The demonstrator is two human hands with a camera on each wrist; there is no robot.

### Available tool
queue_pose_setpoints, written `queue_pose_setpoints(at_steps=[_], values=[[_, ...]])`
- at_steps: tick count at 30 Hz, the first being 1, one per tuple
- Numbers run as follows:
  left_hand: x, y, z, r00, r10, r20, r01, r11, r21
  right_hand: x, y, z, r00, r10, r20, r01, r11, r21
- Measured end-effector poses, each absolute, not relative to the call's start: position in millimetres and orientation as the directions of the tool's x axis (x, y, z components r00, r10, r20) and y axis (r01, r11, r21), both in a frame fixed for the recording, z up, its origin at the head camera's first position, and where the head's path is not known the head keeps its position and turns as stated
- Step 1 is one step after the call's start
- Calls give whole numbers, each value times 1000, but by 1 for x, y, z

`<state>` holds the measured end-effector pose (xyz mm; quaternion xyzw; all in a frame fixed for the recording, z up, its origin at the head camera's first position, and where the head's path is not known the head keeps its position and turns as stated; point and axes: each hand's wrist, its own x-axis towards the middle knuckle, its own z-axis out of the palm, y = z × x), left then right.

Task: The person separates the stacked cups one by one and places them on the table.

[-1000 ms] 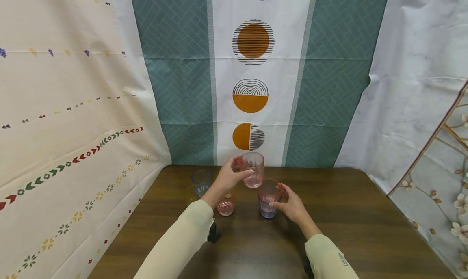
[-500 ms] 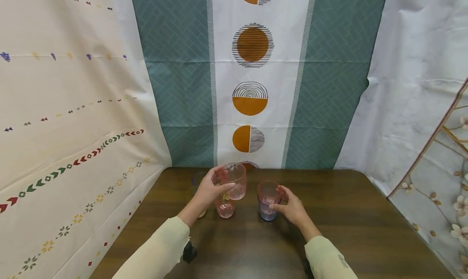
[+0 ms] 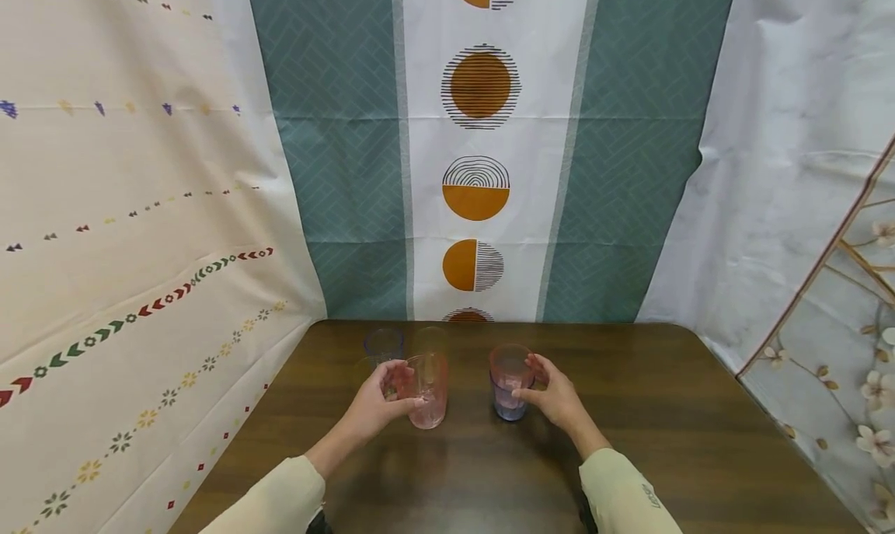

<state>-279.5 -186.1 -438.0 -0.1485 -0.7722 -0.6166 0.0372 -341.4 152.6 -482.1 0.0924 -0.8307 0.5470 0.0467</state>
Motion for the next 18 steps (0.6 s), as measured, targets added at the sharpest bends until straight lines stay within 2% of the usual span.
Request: queue_pose_setpoints(at_steps=[9,18], values=[[-272,-190,-466,-958,233,167,215,196,957,-343,153,-483,-980,-98,173,-198,396,-897],[-275,-192,-487,-956,233,176,230,228,946,-341,153,-488,-977,-87,193,-212,398,-893]])
